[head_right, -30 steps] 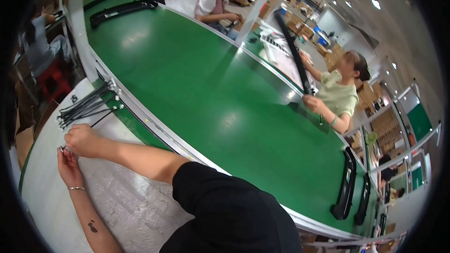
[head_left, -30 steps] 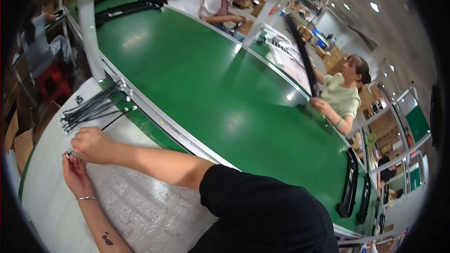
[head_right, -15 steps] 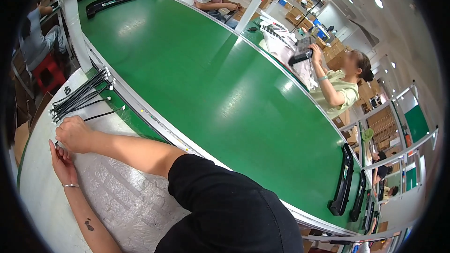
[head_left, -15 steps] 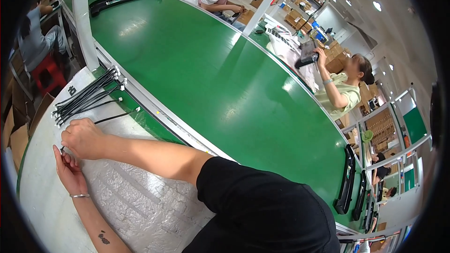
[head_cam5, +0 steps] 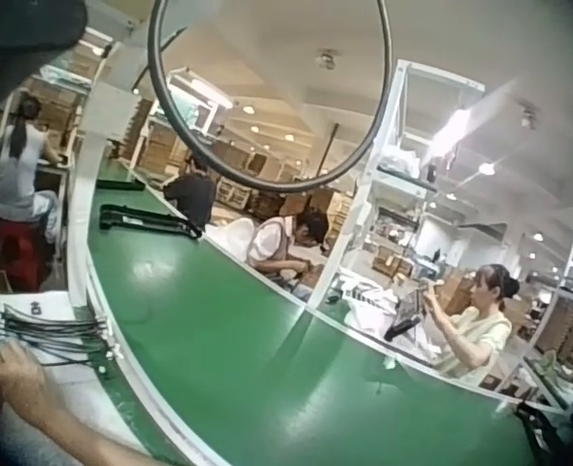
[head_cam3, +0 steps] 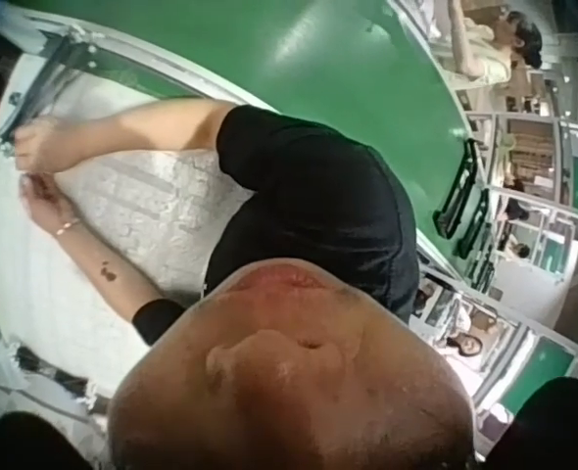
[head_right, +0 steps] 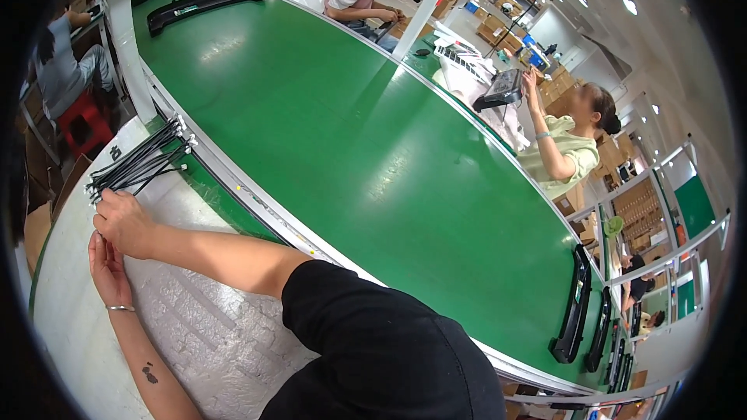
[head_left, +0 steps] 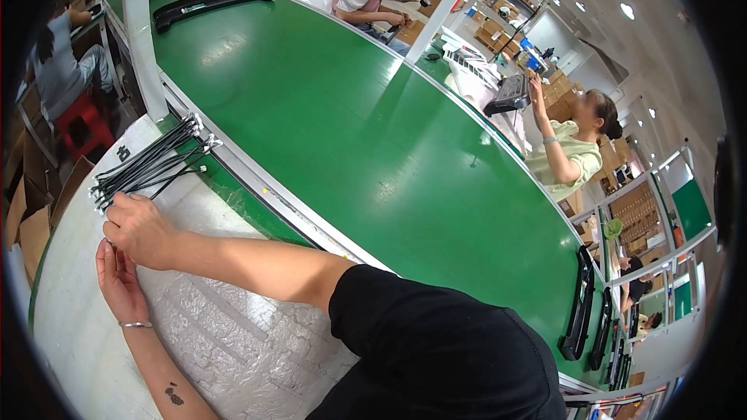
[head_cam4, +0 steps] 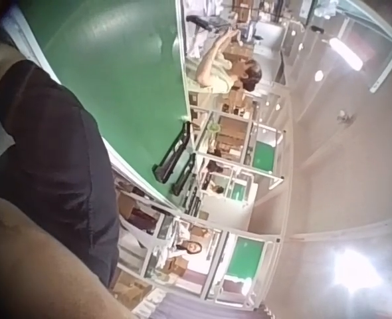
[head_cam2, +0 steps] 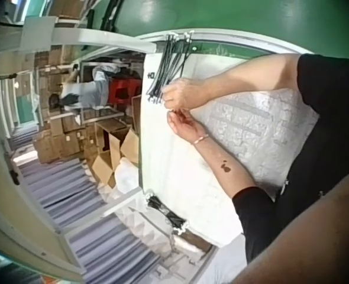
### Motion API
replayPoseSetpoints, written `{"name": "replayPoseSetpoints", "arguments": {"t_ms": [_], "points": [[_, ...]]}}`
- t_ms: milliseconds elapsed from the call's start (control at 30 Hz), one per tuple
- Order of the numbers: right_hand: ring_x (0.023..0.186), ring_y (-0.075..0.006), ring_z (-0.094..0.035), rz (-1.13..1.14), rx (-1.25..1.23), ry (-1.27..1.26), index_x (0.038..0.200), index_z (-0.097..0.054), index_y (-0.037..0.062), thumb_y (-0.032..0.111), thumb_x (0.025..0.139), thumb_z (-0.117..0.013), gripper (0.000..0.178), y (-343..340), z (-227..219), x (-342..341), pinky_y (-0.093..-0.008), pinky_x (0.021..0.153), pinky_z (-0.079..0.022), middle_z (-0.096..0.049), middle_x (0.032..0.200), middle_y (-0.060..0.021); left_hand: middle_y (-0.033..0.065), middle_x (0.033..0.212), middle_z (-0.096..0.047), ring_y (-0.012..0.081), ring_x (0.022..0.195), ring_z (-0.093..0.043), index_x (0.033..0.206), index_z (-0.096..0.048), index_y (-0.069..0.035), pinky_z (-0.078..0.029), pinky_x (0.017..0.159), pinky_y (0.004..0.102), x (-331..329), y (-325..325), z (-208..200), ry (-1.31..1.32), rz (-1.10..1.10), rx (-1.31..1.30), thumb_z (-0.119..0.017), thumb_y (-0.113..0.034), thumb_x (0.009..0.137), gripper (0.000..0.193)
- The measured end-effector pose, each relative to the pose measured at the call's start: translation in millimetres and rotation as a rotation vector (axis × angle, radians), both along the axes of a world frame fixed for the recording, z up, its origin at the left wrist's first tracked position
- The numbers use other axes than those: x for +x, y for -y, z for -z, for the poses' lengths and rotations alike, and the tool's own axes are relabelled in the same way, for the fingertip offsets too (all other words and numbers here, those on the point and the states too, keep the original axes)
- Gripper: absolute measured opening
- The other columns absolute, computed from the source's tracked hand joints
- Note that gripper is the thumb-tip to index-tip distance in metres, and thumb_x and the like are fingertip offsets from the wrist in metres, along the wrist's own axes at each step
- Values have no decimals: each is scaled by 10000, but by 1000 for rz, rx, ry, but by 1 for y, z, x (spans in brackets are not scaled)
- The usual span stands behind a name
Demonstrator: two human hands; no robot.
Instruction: The recorder is connecting a small wire harness to a circuit board mounted inside a black plastic component on an assembly line.
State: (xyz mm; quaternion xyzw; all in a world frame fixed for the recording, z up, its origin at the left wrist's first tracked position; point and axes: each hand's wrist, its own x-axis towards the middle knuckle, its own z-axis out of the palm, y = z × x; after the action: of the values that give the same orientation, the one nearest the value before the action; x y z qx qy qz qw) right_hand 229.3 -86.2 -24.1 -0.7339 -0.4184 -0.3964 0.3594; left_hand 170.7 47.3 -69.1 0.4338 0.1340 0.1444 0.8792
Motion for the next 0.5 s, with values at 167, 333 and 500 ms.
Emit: {"name": "replayPoseSetpoints", "arguments": {"t_ms": [167, 333, 500], "points": [[769, -240, -502, 15, -14, 82, 619, -552, 57, 129, 594, -648, 123, -1, 0, 0, -344, 650, -420, -535, 690, -66, 49, 1145, -587, 120, 1048, -561, 1181, -527, -33, -473, 905, 247, 1, -1, -1, -4, 14, -23, -508, -207, 967, 277], [764, -245, -493, 3, 38, 13, 639, -546, 56, 150, 589, -648, 148, 0, -11, -7, -349, 651, -410, -517, 731, -74, 54, 1108, -594, 108, 999, -567, 1129, -543, -12, -477, 878, 248, 5, -27, 19, 187, 239, -134, -478, -190, 978, 243], [732, -244, -502, -195, 99, 160, 704, -558, 48, 169, 605, -641, 177, -7, -13, -19, -360, 656, -419, -517, 741, -73, 48, 1076, -603, 117, 978, -567, 1129, -550, -34, -479, 878, 272, 0, -21, 10, 113, 140, -408, -436, -204, 997, 243]]}}
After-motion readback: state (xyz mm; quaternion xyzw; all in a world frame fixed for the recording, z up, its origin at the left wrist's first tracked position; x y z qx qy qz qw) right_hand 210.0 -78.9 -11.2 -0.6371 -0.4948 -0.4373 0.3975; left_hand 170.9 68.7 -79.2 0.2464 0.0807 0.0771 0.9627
